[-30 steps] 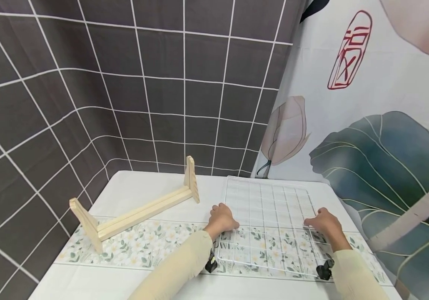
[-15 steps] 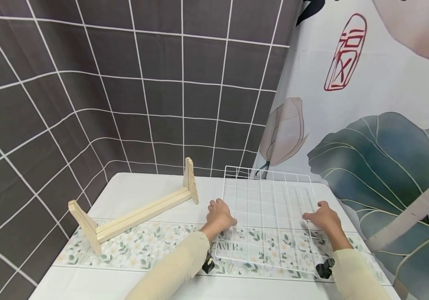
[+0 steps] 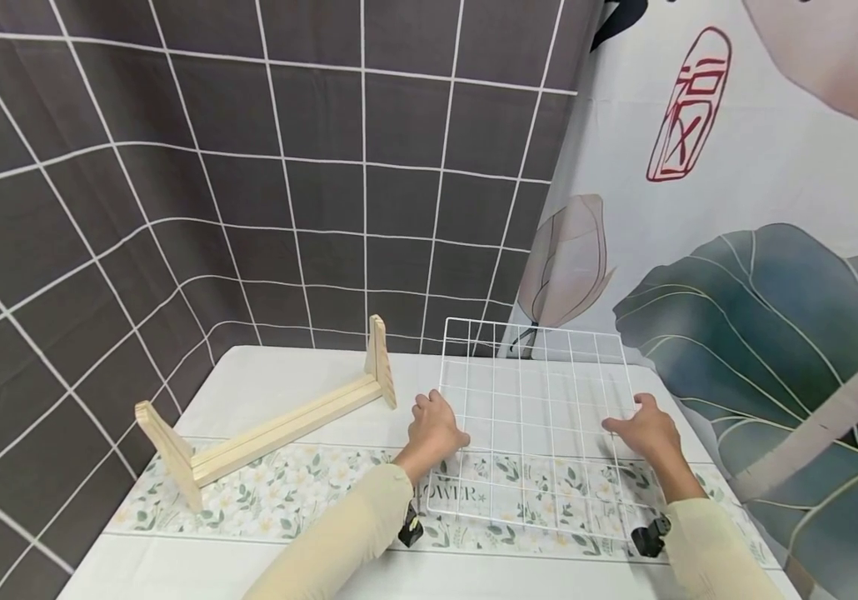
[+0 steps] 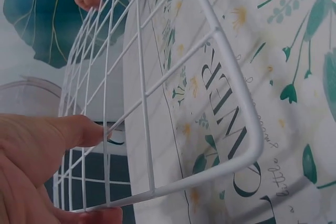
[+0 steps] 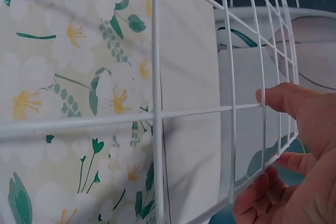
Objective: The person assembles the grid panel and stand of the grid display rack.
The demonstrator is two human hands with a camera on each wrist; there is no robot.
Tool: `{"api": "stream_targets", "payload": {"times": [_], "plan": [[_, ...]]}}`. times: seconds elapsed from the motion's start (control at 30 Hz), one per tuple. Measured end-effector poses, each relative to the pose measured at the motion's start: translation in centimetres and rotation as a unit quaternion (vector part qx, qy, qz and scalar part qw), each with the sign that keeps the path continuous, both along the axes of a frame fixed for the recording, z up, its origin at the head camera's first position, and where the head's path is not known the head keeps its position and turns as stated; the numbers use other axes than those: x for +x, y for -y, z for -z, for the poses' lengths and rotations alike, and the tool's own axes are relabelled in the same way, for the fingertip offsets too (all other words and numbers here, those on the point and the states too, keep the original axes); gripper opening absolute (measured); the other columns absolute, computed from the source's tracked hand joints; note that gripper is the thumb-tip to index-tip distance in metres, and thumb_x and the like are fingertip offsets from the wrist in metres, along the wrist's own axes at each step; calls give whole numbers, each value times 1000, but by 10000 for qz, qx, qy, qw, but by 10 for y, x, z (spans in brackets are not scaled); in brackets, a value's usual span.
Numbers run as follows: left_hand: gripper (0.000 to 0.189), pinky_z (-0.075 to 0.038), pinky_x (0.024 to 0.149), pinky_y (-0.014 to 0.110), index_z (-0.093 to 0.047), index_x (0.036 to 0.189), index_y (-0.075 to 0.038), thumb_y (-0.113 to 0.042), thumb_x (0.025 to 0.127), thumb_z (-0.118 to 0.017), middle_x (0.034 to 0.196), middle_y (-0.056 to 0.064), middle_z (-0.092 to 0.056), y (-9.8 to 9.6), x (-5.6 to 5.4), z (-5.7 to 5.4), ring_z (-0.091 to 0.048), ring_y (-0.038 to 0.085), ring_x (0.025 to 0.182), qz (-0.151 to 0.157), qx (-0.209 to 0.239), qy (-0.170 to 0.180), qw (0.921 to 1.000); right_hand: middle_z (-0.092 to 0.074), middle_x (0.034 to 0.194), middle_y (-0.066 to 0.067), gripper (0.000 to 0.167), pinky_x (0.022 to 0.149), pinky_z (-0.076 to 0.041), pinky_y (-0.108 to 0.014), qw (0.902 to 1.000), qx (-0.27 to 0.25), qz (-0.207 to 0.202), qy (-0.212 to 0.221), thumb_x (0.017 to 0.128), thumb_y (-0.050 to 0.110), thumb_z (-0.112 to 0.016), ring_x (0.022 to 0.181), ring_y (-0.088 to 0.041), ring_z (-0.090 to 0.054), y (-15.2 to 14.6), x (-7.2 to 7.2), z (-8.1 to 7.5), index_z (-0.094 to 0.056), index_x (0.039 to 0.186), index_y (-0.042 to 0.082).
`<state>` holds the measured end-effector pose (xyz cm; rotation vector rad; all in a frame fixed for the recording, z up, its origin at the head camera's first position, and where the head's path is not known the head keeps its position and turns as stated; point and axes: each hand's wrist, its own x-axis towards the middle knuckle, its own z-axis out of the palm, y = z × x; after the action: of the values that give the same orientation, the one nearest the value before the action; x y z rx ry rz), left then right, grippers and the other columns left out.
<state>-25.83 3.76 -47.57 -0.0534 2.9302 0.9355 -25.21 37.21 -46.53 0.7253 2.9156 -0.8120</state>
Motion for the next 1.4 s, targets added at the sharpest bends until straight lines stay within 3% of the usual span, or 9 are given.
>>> {"api": "stream_targets", "payload": {"times": [0.23, 0.47, 0.73, 1.13, 1.4], "plan": [[93, -57, 76, 46, -38, 140, 6, -22, 69, -91, 122, 24, -47, 1, 0, -1, -55, 35, 109, -81, 16, -267, 9996, -43, 139, -42, 90, 98, -48, -64, 9991, 111, 17, -420, 89, 31, -73, 123, -56, -49, 5, 0, -3, -23, 153, -7], [96, -58, 75, 45, -35, 142, 4, -20, 68, -91, 123, 22, -46, 2, -3, -5, -54, 36, 112, -232, -45, -623, 9978, -40, 143, -42, 91, 102, -45, -66, 9968, 116, 14, -793, 89, 30, -73, 127, -56, -45, 9, -1, -11, -22, 155, -5], [94, -56, 67, 40, -33, 142, 3, -18, 68, -89, 120, 21, -45, 7, -5, -9, -54, 35, 110, -184, 42, -1024, 9946, -41, 146, -40, 91, 104, -42, -68, 9909, 169, -26, -1334, 88, 28, -75, 131, -58, -42, 12, -3, -19, -24, 156, -4], [99, -56, 65, 39, -30, 147, 1, -20, 70, -88, 124, 21, -45, 10, -9, -14, -53, 34, 112, -279, 73, -1394, 9898, -43, 143, -39, 90, 103, -40, -69, 9843, -3, 140, -1757, 90, 31, -73, 131, -57, -41, 21, -5, -26, -23, 159, 2], [101, -54, 64, 36, -28, 150, -1, -21, 71, -88, 125, 20, -46, 13, -13, -19, -53, 33, 111, -264, 83, -1549, 9875, -49, 130, -35, 87, 91, -44, -64, 9758, 47, 180, -2179, 90, 32, -73, 119, -50, -47, 24, -6, -28, -27, 158, 4]]}}
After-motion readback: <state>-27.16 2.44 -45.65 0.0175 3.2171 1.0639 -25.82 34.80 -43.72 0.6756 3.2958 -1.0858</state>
